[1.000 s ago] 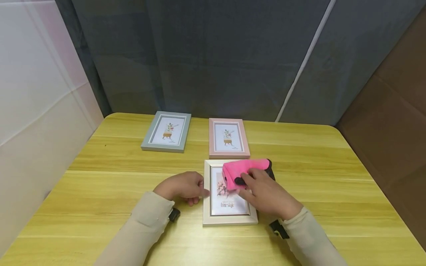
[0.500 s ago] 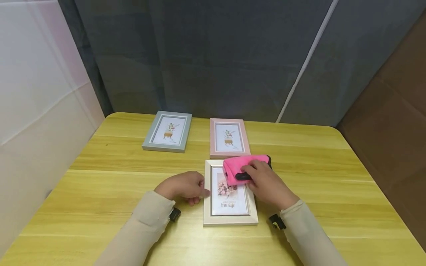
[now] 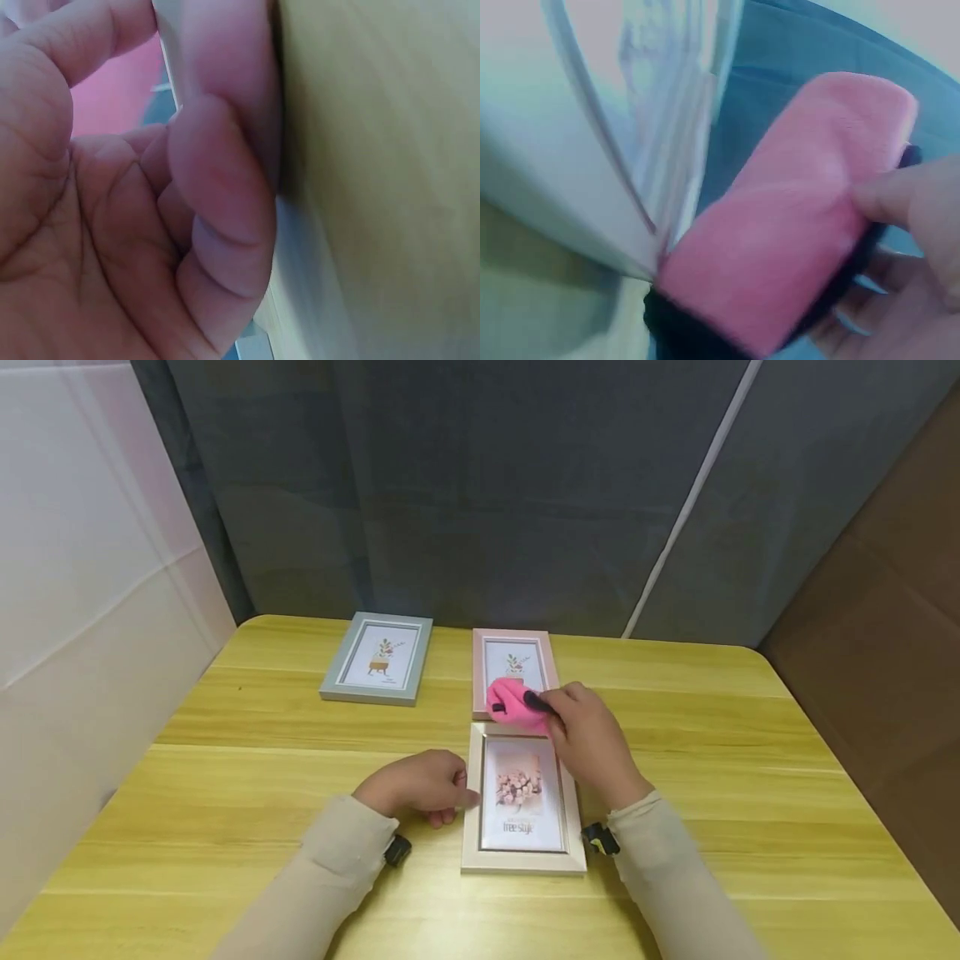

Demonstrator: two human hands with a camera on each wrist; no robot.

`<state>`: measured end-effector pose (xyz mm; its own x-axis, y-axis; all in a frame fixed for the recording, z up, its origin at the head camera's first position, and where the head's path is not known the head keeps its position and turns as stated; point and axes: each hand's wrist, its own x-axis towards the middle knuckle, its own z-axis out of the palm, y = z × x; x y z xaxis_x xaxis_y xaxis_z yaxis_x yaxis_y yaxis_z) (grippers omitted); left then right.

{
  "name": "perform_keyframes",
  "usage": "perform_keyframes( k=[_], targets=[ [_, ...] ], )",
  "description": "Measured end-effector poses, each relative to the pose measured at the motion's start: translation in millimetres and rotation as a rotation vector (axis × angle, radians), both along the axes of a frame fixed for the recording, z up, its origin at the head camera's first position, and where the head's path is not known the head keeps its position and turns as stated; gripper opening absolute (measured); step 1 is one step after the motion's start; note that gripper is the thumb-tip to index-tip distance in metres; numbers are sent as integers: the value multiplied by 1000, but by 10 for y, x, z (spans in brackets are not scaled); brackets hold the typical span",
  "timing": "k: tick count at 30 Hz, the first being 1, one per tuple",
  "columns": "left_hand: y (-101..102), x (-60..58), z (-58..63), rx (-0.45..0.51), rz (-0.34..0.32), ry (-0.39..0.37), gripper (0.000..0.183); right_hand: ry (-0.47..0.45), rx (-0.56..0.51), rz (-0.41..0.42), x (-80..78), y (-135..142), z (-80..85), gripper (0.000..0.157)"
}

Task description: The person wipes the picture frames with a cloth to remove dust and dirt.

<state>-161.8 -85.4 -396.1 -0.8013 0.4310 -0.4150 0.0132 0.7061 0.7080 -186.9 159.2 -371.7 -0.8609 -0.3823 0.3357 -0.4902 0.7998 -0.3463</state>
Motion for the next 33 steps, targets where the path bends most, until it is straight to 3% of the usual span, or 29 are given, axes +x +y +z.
perform_keyframes(
  k=[4,7,13,20,25,33],
  targets=[
    [42,18,3,-10,-11,26,28,-128,162,28,27,-33,-73,28],
    [71,20,-9,-7,-9,38,28,-187,207,30,52,-14,-85,32],
    [172,55,-26,15,-31,84,28,-195,197,-9,46,48,-44,33],
    [273,106,-63,-24,-54,150,27,-202,191,-58,23,48,-38,20],
    [266,124,-60,-52,-42,152,28,-212,163,-44,59,-86,-28,16],
    [269,146,-46,-3,-29,128,24,-230,29,41,129,-252,-50,11]
  ],
)
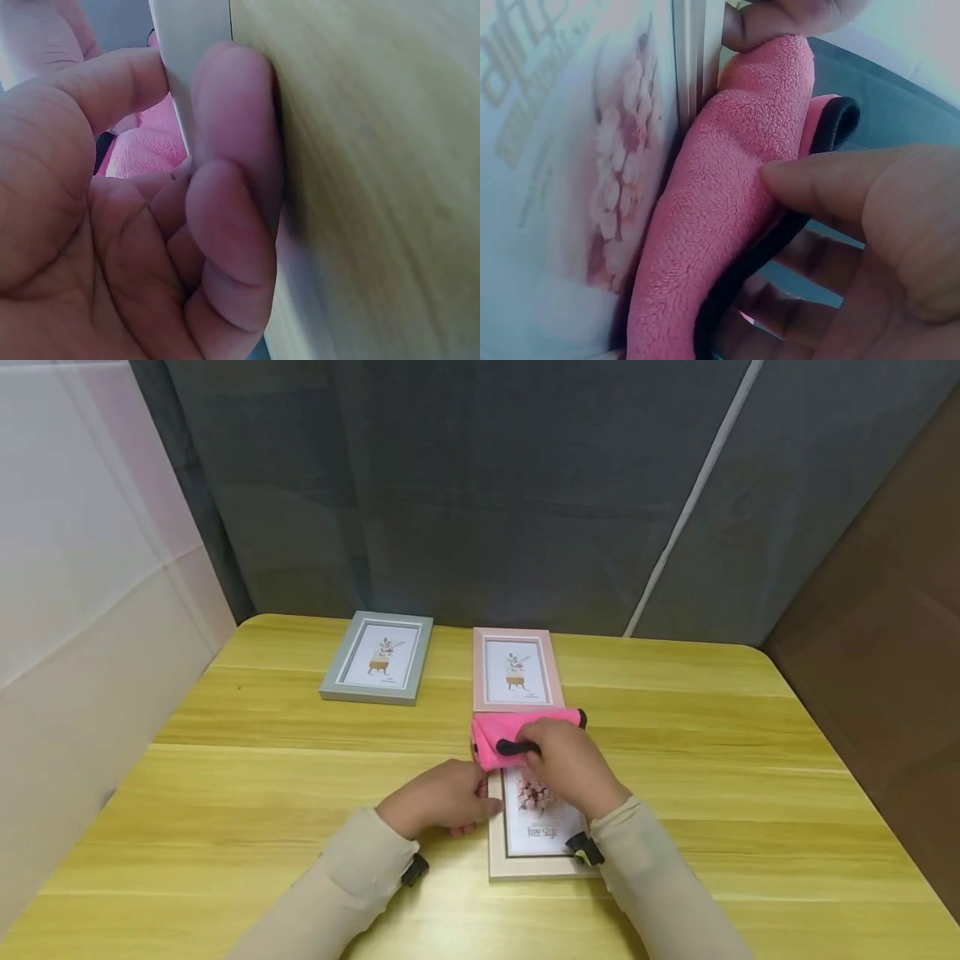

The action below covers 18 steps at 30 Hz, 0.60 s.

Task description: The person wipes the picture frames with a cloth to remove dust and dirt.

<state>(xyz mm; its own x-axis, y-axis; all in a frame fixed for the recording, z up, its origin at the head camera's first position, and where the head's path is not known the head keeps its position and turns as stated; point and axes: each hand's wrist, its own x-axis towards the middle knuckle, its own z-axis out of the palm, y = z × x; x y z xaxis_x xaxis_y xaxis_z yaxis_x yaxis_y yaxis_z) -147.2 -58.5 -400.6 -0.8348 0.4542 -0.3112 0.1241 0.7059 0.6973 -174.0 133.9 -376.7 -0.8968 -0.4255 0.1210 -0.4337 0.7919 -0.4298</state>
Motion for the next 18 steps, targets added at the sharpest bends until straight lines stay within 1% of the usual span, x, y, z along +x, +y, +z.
perform_keyframes(
  k=[3,8,10,13,16,18],
  targets=[
    [3,2,4,7,3,-3,25,20,17,-20,13,-2,5,12],
    [6,3,15,-11,0,-1,27,82,145,-40,-7,43,-5,15],
    [5,7,20,-15,-2,0,28,105,201,-67,-20,93,4,16],
    [2,15,24,-15,-1,-1,29,122,255,-131,-47,195,29,16],
    [-3,20,19,-14,-1,0,30,123,272,-173,-77,274,39,15],
    [-8,22,15,-18,3,-2,30,122,279,-170,-90,290,31,16]
  ],
)
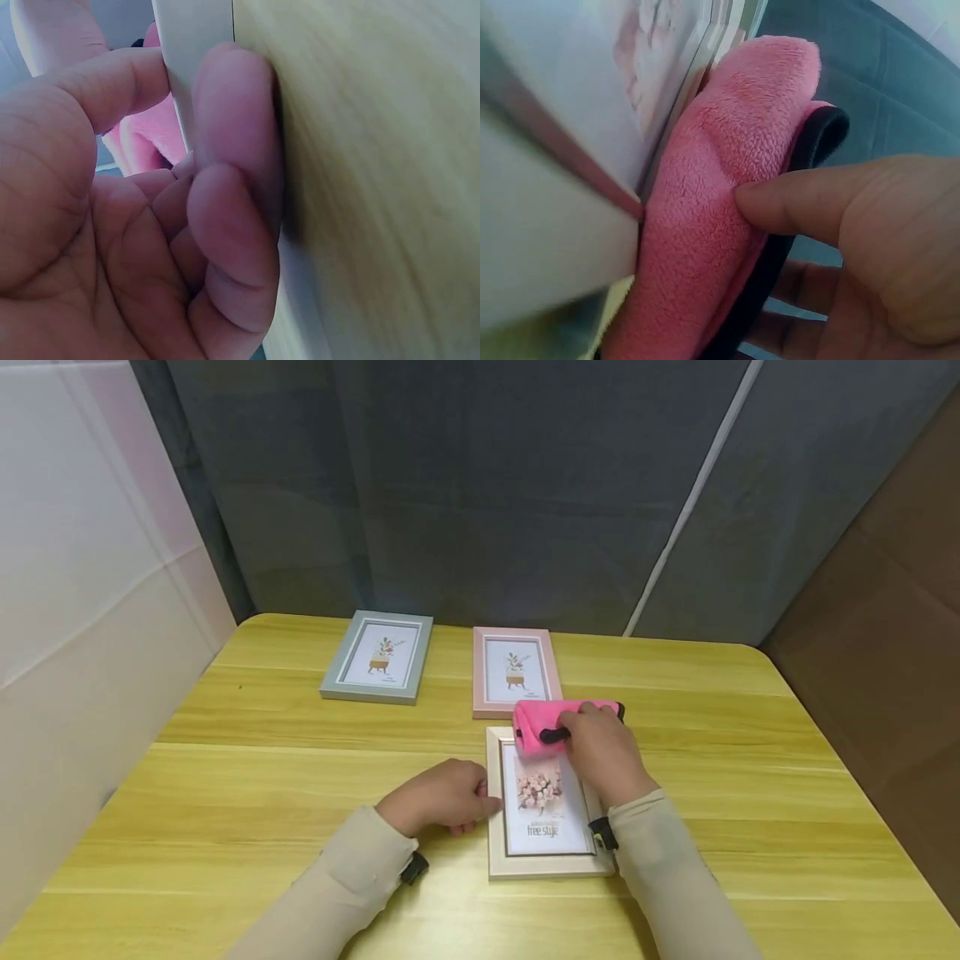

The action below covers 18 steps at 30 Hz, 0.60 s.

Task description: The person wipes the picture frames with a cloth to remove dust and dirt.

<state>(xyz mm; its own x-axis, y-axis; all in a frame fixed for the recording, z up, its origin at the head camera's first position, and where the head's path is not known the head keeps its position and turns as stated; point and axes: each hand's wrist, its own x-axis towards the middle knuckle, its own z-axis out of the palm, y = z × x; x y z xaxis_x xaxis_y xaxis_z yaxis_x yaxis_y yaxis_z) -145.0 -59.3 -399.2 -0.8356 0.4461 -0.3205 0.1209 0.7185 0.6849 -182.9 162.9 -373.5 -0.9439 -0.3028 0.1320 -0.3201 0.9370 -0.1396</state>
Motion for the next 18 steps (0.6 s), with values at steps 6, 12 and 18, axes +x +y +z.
perform_keyframes(
  k=[6,12,18],
  targets=[
    [-11,-3,-3,-7,9,-12,30,-8,-52,83,25,-132,-36,15],
    [-9,-6,3,22,-2,-10,26,-47,-213,196,78,-307,-80,9],
    [-4,-9,7,37,-5,-14,24,-68,-231,216,121,-343,-87,16]
  ],
)
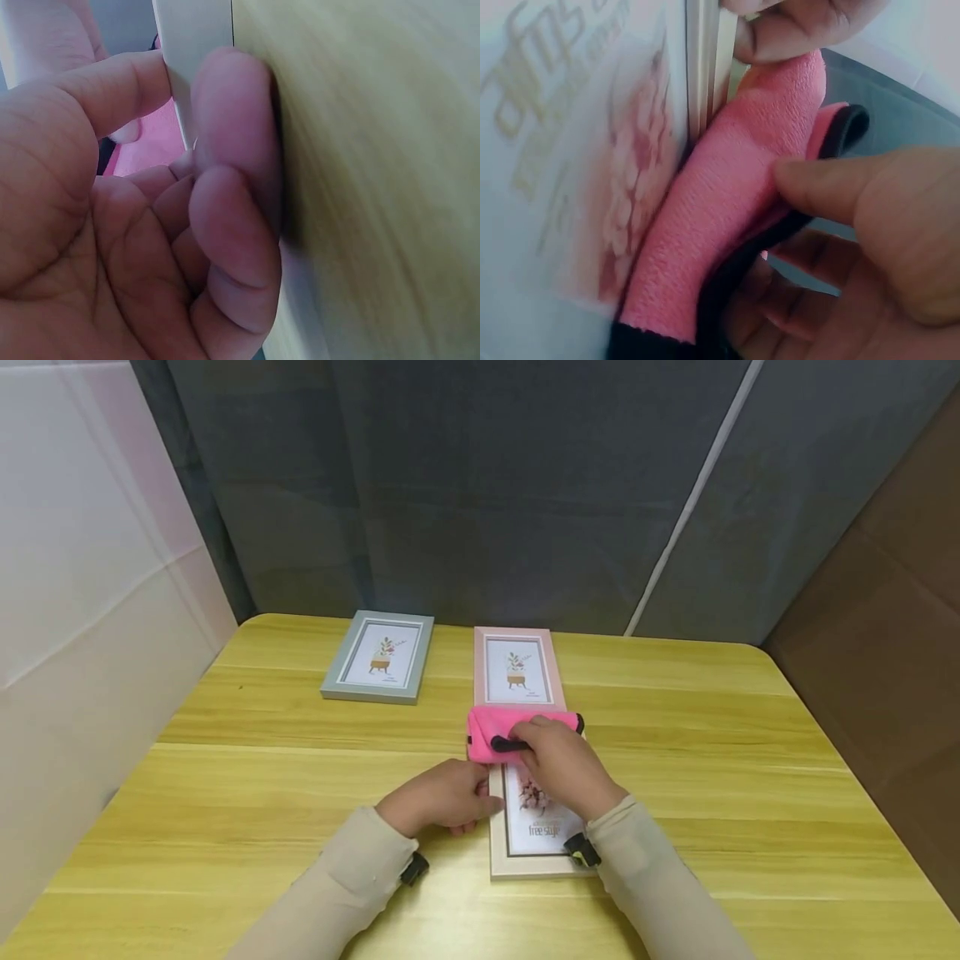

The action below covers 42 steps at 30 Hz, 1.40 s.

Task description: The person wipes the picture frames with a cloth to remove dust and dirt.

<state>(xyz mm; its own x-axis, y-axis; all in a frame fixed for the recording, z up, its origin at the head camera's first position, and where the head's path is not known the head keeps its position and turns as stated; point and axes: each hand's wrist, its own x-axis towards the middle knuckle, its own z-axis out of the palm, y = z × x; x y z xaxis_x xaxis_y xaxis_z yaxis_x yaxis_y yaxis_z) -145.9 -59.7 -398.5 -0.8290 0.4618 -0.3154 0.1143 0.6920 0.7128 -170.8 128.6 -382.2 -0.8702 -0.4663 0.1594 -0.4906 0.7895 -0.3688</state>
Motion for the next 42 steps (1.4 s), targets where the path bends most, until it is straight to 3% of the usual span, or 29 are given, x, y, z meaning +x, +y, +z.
perform_keyframes(
  k=[5,10,19,23,29,33,37,42],
  targets=[
    [3,-7,-6,-24,1,5,25,-27,117,-19,14,25,29,33],
    [-3,-8,-13,-47,-4,12,27,-9,231,-63,-11,86,67,40],
    [-5,1,-18,-44,-2,15,29,-9,263,-151,-72,327,129,30],
    [-8,-5,-25,-54,3,12,29,-39,245,-118,-84,297,97,29],
    [-12,-26,-38,-66,-5,8,29,-84,64,-2,-92,126,33,17],
    [-14,-32,-44,-59,-4,1,28,-121,19,25,-93,69,-5,14],
    [-6,-30,-28,-43,0,0,28,-73,72,39,-73,79,-7,21],
    [23,-17,7,-34,5,6,29,53,187,43,-27,112,24,41]
  ],
)
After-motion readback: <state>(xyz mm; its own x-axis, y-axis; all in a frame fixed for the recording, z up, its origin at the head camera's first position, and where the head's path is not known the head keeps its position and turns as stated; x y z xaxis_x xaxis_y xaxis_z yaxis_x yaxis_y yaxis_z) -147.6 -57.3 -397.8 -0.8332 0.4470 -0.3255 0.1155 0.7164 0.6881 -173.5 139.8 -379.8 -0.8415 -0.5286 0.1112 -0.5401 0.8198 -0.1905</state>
